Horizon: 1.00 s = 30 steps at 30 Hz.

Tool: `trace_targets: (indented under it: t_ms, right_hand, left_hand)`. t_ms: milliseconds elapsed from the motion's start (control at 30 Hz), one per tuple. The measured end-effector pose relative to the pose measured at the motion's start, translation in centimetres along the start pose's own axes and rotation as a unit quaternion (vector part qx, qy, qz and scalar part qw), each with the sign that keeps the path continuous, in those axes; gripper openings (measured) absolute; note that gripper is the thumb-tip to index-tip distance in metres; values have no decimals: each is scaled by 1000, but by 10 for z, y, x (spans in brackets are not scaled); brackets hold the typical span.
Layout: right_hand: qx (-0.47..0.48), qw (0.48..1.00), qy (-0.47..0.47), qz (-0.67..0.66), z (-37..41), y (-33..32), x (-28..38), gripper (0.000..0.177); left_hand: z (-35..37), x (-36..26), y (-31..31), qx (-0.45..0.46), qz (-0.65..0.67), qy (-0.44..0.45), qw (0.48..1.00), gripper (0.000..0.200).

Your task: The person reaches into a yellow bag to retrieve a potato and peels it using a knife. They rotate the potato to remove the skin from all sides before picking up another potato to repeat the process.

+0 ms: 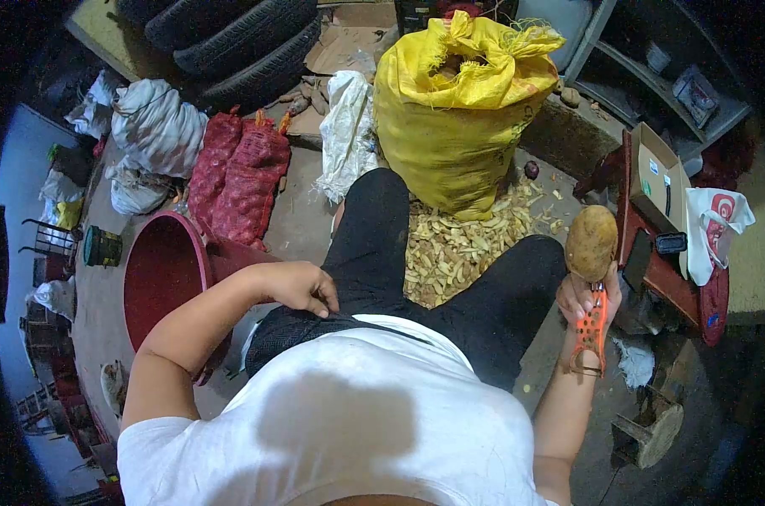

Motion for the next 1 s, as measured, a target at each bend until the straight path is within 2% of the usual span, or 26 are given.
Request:
trace_targets:
  t_ms: [167, 400, 467, 567, 667, 800, 833, 900, 967, 1000]
  right_hand:
    - [-24, 1000, 4, -14, 3, -3, -7, 50]
    - [-23, 1000, -1, -9, -12, 5, -20, 45]
    - [-5, 998, 44, -33, -17, 3, -29, 48]
    - [2, 997, 74, -36, -33, 1, -45, 47]
    - [-13, 994, 108, -23, -48, 11, -63, 46]
    - [-43, 989, 135, -30, -63, 14, -86, 40]
    - [-34, 989, 143, -4, -64, 11, -90, 37]
    - [-80, 984, 160, 22, -68, 8, -97, 36]
    - [-127, 975, 159, 88, -74, 4, -100, 36]
    - [-149, 972, 148, 102, -77, 4, -102, 34]
  left_hand:
    - [10, 1, 7, 13, 48, -38, 998, 20]
    - [32, 9, 25, 10, 3, -83, 996, 14]
    - [41, 16, 34, 4, 30, -79, 996, 13]
    - [60, 19, 41, 10, 44, -134, 990, 14]
    - [68, 25, 55, 18, -5, -156, 988, 14]
    - [53, 11, 44, 31, -138, -171, 975, 16]
    - [48, 5, 34, 18, -166, -172, 971, 17]
    - [32, -4, 4, 5, -95, -163, 982, 18]
    - [21, -36, -44, -187, -44, -30, 981, 40]
    - [13, -54, -67, -260, -3, -13, 966, 49]
Point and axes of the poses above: each hand's wrist, its own z-axis away from the middle knuckle, its own y-axis out of the palm, x = y × z, the point moved 6 cm from there along -z, towards the middle knuckle, and after that the axes turned 5 degrees about -z, right-handed, at the moved point
